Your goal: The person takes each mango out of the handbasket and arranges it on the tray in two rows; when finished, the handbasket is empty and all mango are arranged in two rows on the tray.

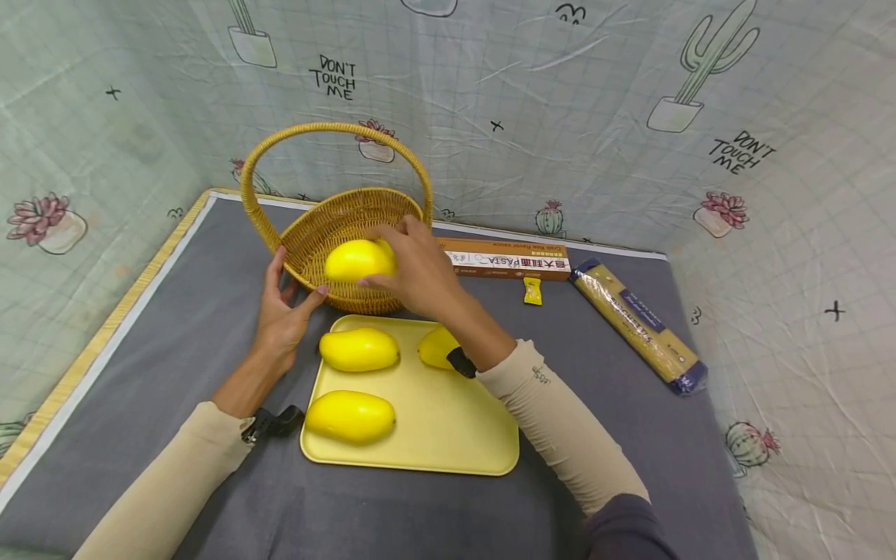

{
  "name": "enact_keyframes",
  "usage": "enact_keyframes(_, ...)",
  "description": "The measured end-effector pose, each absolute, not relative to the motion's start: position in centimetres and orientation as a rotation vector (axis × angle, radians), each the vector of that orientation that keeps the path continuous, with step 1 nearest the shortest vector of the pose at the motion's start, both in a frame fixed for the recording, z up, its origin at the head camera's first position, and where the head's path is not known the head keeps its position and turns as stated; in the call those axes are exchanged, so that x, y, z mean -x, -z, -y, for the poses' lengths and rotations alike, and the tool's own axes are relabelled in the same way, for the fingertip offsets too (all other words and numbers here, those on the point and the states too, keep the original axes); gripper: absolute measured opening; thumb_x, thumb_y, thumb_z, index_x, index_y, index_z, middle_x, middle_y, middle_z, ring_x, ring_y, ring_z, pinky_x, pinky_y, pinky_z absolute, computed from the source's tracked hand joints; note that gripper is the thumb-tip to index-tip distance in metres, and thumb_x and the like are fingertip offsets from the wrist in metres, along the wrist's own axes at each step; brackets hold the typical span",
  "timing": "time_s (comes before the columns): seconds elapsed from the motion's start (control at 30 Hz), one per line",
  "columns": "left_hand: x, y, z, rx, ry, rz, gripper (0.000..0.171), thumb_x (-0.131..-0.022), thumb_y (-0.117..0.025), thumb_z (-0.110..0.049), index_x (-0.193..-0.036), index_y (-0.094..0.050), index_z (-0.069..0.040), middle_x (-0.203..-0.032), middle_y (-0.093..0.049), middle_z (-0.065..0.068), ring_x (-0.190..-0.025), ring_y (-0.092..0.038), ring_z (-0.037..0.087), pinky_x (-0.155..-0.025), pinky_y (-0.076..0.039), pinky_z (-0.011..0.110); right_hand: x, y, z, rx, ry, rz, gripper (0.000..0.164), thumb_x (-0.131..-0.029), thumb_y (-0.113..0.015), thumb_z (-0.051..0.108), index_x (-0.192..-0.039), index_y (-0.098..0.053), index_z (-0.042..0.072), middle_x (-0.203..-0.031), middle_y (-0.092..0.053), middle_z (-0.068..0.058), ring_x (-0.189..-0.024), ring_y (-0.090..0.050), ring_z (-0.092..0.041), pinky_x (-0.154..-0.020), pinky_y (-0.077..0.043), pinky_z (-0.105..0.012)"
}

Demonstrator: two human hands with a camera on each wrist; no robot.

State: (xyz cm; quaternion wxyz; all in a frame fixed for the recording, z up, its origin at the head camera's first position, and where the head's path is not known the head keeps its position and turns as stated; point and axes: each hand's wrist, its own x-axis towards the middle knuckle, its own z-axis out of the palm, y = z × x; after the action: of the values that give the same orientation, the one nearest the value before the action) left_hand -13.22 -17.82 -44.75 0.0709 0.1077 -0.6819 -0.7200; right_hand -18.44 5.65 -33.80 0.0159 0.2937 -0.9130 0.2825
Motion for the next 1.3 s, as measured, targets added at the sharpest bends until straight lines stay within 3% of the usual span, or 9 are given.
enact_keyframes(0.27,13.2,44.7,17.9,-0.346,2.168,2.073,0.099,-0.101,-0.073,-0.013,-0.17,-0.009,-0.045,-0.18,-0.001,-0.009,-0.167,-0.011,0.022,-0.132,-0.034,0.048,15.6,33.6,-7.7,-0.867,-0.876,2.81,0.064,-0.085,-0.09,0.044,-0.141,-0.068,0.022,-0.112,-0.052,-0.008,-0.094,-0.046,-0.024,-0.08,-0.042,-0.037)
enact_keyframes(0.43,13.2,44.8,18.0,-0.344,2.17,2.085,0.099,-0.102,-0.073,-0.014,-0.17,-0.008,-0.045,-0.179,0.001,-0.011,-0.167,-0.008,0.022,-0.132,-0.033,0.048,13.9,33.8,-9.1,-0.829,-0.863,2.823,0.063,-0.085,-0.091,0.044,-0.14,-0.068,0.022,-0.121,-0.054,-0.01,-0.101,-0.051,-0.026,-0.084,-0.047,-0.04)
enact_keyframes(0.57,13.2,44.8,18.0,-0.343,2.168,2.091,0.099,-0.102,-0.073,-0.015,-0.17,-0.007,-0.045,-0.179,0.0,-0.011,-0.167,-0.008,0.022,-0.133,-0.032,0.048,12.5,34.1,-10.3,-0.811,-0.872,2.825,0.065,-0.083,-0.092,0.044,-0.139,-0.069,0.021,-0.118,-0.056,-0.008,-0.1,-0.051,-0.025,-0.083,-0.047,-0.039)
enact_keyframes(1.3,13.1,44.8,17.8,-0.325,2.171,2.048,0.098,-0.101,-0.072,-0.012,-0.17,-0.01,-0.043,-0.18,-0.004,-0.001,-0.166,-0.014,0.025,-0.132,-0.033,0.049,5.6,36.9,-16.2,-0.739,-0.727,2.903,0.067,-0.078,-0.094,0.051,-0.134,-0.072,0.02,-0.106,-0.058,-0.003,-0.092,-0.049,-0.018,-0.075,-0.044,-0.032)
